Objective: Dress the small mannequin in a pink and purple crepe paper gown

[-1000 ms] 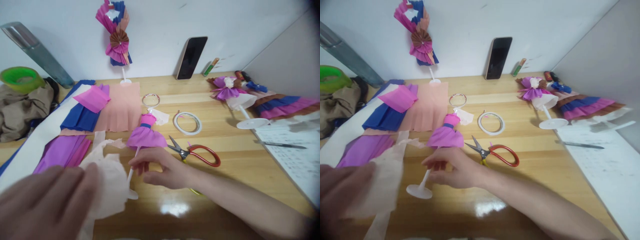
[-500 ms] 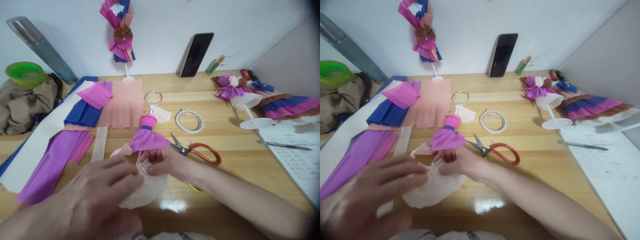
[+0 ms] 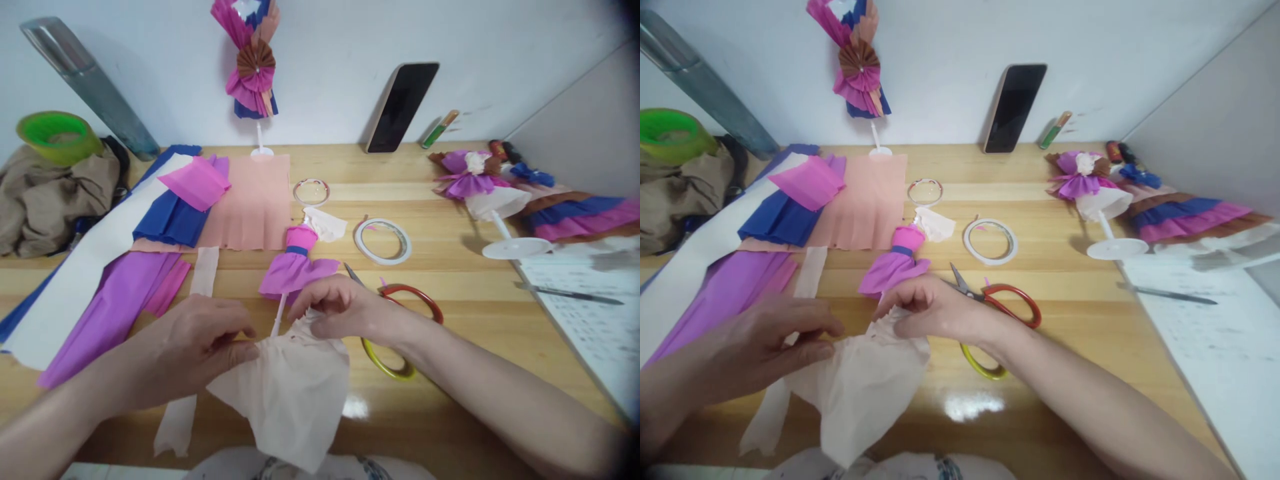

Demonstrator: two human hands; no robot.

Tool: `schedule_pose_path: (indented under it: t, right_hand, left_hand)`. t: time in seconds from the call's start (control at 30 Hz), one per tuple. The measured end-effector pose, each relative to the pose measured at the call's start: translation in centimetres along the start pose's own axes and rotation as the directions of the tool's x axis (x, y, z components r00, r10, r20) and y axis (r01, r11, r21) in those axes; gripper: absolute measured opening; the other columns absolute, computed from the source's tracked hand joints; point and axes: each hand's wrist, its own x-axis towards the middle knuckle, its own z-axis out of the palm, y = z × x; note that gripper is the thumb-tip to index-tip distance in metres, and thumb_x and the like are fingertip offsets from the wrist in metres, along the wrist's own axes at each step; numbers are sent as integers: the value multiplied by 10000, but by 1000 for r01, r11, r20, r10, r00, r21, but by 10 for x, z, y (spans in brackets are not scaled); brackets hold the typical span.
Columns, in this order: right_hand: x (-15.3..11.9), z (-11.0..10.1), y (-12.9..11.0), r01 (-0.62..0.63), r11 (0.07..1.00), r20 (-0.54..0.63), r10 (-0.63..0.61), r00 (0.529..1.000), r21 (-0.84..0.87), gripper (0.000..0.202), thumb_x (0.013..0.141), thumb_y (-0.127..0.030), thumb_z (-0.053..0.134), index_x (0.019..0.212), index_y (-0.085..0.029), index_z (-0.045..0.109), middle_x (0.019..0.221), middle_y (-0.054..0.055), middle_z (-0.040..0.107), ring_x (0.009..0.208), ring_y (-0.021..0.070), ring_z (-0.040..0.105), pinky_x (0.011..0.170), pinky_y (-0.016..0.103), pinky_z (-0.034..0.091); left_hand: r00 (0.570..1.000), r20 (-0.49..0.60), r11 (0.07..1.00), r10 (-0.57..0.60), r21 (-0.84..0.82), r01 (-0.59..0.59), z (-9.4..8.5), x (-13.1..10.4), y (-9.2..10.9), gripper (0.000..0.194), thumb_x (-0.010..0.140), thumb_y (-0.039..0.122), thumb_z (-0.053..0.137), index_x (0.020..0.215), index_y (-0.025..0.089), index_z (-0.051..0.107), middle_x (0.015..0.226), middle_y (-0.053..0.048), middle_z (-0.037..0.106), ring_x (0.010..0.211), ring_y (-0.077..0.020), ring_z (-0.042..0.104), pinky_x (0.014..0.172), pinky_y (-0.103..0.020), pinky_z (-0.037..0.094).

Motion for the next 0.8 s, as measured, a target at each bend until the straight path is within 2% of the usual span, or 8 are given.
schedule_pose_path:
  t: [0.2,0.37,0.47,0.57,0.63,0.73,0.8]
  right_hand:
    - [3,-3,4,-55,998,-43,53,998,-44,261,627,-111,627,854,-163,747,769,-11,683,652,86,563,609,201,421]
    - [8,-6,8,-28,978,-152,-4,988,-208,250,639,-120,591,850,-152,721,779,-6,671,639,95,538,581,209,397]
    - [3,-10,9,19,939,-167,-81,983,-342,243,660,-121,595,870,-153,714,789,-7,670,625,91,532,550,198,388]
    - [-7,-11,7,39,938,-198,-113,974,-344,210,698,-168,636,891,-155,718,741,-7,666,581,86,539,517,192,403]
    - [-15,-9,0,96,920,-199,-183,963,-381,177,717,-182,665,882,-162,724,768,10,691,622,103,586,543,202,447]
    - [-22,-3,-18,250,830,-53,-317,947,-499,139,754,-144,666,871,-178,734,846,34,728,715,129,645,618,224,502]
    - [-23,2,-33,341,749,50,-382,923,-568,144,778,-122,659,881,-188,737,856,33,734,719,127,652,645,230,513]
  left_hand:
    - [967,129,975,-220,1,222,10,14,-13,239,897,327,489,783,173,632,626,18,573,569,-116,511,537,-234,305]
    - [944,150,954,-295,103,282,22,24,-8,269,915,315,427,743,168,571,721,-21,617,672,-162,553,590,-268,293]
    - [947,189,965,-259,6,263,22,27,-8,346,945,347,374,699,170,541,670,-2,590,625,-142,535,575,-258,296]
    - [962,202,975,-185,-85,205,17,27,-10,399,961,382,357,670,166,522,613,17,534,576,-121,507,537,-242,291]
    - [964,232,980,-132,-117,163,13,26,-8,415,967,398,352,683,161,540,620,17,523,579,-118,502,531,-235,305]
    - [967,249,970,-60,-214,115,7,27,2,373,963,407,379,786,163,601,707,2,578,646,-124,527,561,-223,361]
    - [976,220,943,-8,-322,80,5,29,10,301,939,417,450,904,177,628,817,-13,631,721,-134,557,598,-218,409]
